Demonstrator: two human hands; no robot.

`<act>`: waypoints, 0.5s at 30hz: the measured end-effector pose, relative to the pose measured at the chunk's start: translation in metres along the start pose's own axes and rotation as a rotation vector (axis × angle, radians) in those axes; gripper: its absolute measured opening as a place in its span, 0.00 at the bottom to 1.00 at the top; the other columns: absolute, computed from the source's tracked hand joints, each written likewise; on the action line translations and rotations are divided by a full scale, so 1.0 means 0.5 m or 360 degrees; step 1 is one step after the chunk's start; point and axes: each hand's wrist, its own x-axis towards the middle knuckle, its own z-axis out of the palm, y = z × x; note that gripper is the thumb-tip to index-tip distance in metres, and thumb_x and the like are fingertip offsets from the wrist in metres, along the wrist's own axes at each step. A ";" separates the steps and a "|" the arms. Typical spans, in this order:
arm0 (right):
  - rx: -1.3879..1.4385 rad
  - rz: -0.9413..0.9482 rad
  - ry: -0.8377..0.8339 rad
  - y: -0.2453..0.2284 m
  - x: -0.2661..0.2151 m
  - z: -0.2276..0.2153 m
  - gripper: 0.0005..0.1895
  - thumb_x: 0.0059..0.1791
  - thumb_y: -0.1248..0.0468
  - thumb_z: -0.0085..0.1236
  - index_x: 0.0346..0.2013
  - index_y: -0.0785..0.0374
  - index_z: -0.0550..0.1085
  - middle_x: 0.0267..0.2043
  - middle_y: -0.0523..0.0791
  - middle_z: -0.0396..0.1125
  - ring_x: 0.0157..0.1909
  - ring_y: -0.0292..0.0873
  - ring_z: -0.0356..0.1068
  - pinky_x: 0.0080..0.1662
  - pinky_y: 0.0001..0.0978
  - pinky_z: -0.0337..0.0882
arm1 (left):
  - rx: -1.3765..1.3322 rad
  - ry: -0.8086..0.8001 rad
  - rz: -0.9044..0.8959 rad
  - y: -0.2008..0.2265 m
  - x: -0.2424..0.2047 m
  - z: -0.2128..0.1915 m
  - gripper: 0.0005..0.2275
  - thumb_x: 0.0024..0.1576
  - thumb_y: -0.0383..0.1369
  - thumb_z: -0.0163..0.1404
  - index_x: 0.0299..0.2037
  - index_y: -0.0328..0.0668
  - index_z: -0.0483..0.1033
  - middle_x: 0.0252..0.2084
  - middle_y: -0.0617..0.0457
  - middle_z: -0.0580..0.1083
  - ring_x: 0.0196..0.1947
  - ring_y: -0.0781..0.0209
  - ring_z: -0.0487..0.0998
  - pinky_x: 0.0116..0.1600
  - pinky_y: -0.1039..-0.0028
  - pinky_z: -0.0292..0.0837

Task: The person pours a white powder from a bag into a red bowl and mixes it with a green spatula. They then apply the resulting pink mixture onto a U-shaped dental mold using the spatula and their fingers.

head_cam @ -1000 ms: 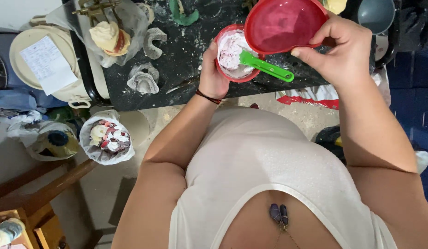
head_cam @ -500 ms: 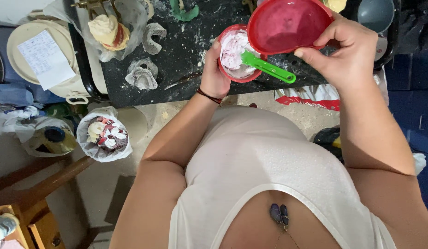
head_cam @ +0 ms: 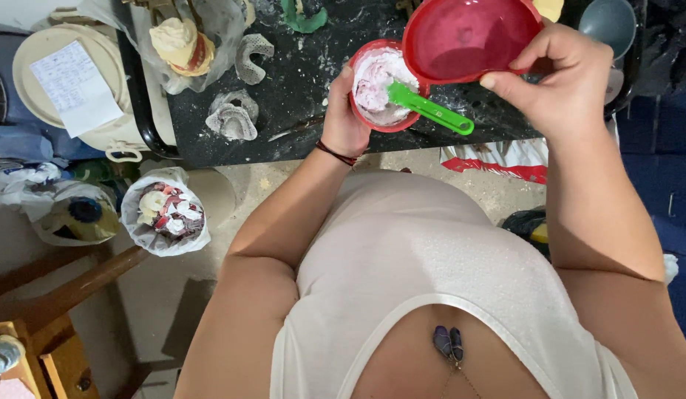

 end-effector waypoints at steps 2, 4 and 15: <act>0.0044 0.0050 0.0006 0.025 0.018 0.011 0.21 0.55 0.68 0.82 0.37 0.65 0.71 0.42 0.48 0.70 0.45 0.40 0.67 0.49 0.31 0.65 | -0.0002 0.0023 0.0024 -0.005 -0.004 -0.015 0.23 0.71 0.45 0.45 0.62 0.29 0.73 0.58 0.37 0.77 0.60 0.46 0.77 0.66 0.56 0.71; 0.0253 0.0174 -0.0048 0.058 0.052 0.032 0.19 0.54 0.57 0.77 0.38 0.57 0.71 0.38 0.40 0.65 0.38 0.32 0.60 0.42 0.25 0.59 | -0.0105 0.0173 0.0047 -0.017 -0.008 -0.046 0.24 0.71 0.45 0.43 0.62 0.28 0.73 0.59 0.36 0.77 0.61 0.46 0.75 0.68 0.56 0.68; 0.0133 0.0349 0.0323 0.244 0.282 0.401 0.09 0.52 0.64 0.70 0.32 0.51 0.75 0.27 0.37 0.73 0.29 0.32 0.71 0.35 0.29 0.69 | 0.0220 0.0399 0.0140 0.098 -0.060 -0.059 0.27 0.66 0.51 0.47 0.60 0.31 0.75 0.57 0.39 0.77 0.59 0.47 0.77 0.65 0.56 0.71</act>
